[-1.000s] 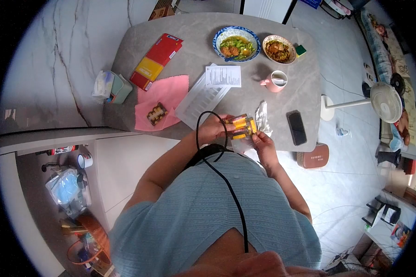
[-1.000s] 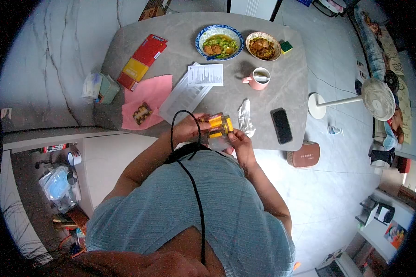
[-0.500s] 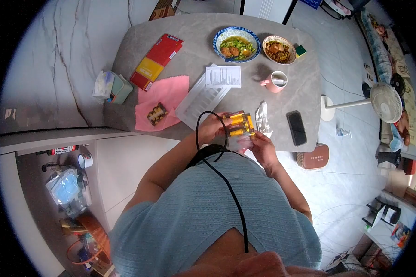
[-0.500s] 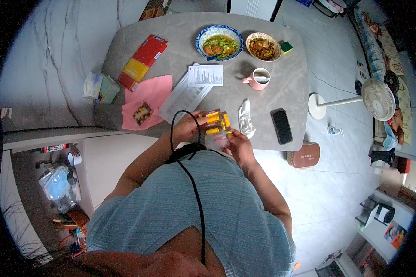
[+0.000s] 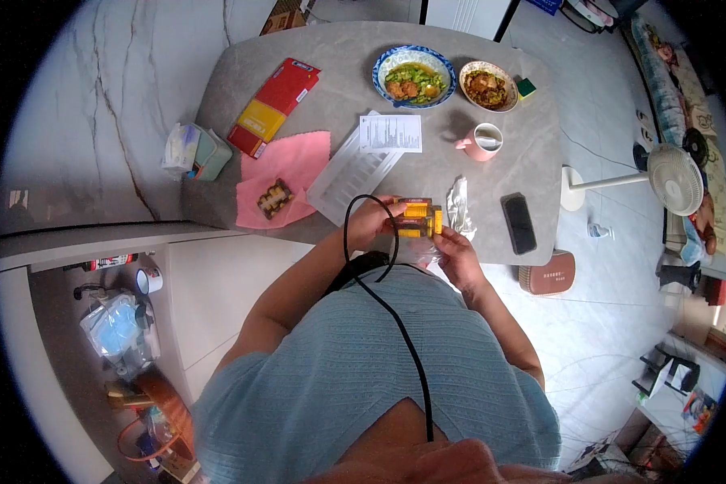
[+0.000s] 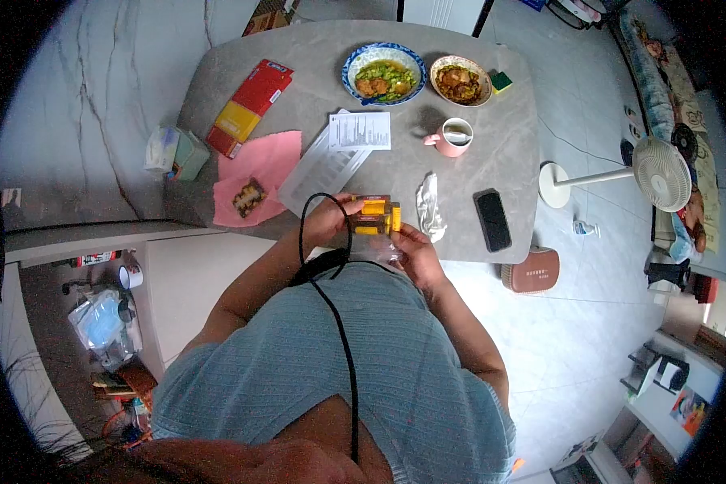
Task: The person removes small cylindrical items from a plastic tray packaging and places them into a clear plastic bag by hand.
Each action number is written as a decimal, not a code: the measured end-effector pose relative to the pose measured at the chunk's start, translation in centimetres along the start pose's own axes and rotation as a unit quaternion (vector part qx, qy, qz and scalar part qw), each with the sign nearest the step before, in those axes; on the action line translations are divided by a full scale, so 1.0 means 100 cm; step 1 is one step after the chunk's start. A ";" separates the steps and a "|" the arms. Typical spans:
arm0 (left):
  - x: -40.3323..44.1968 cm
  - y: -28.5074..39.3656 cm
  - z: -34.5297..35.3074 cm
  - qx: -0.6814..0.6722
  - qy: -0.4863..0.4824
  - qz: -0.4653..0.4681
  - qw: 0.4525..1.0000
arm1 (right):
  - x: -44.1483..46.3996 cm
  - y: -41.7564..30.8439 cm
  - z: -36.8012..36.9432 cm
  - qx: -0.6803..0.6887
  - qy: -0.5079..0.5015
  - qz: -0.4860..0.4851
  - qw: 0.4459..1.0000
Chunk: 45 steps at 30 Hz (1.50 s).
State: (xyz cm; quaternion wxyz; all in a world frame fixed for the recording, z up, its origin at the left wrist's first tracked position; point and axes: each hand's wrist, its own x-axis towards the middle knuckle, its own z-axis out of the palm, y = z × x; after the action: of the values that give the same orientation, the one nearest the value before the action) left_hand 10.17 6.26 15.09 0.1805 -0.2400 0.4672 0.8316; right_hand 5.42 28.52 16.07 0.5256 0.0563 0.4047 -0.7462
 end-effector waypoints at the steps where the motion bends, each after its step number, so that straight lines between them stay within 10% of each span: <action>1: 0.001 0.000 -0.001 0.000 0.000 0.000 1.000 | -0.001 -0.001 0.003 -0.007 -0.006 -0.005 1.000; 25: -0.001 -0.007 0.006 -0.111 -0.078 -0.007 0.991 | 0.010 0.006 -0.004 0.116 0.009 -0.048 0.992; 37: 0.004 -0.027 0.001 0.017 0.016 -0.011 1.000 | 0.018 0.014 -0.022 0.145 -0.024 -0.046 0.988; 45: -0.007 -0.002 -0.001 0.231 -0.127 0.034 0.964 | 0.029 0.014 -0.044 0.188 0.015 -0.040 0.981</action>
State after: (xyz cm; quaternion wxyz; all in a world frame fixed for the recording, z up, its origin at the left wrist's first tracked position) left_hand 10.87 6.23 15.27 0.2610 -0.0679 0.6277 0.7302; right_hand 3.79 29.15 10.93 0.4689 0.1493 0.2668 -0.8286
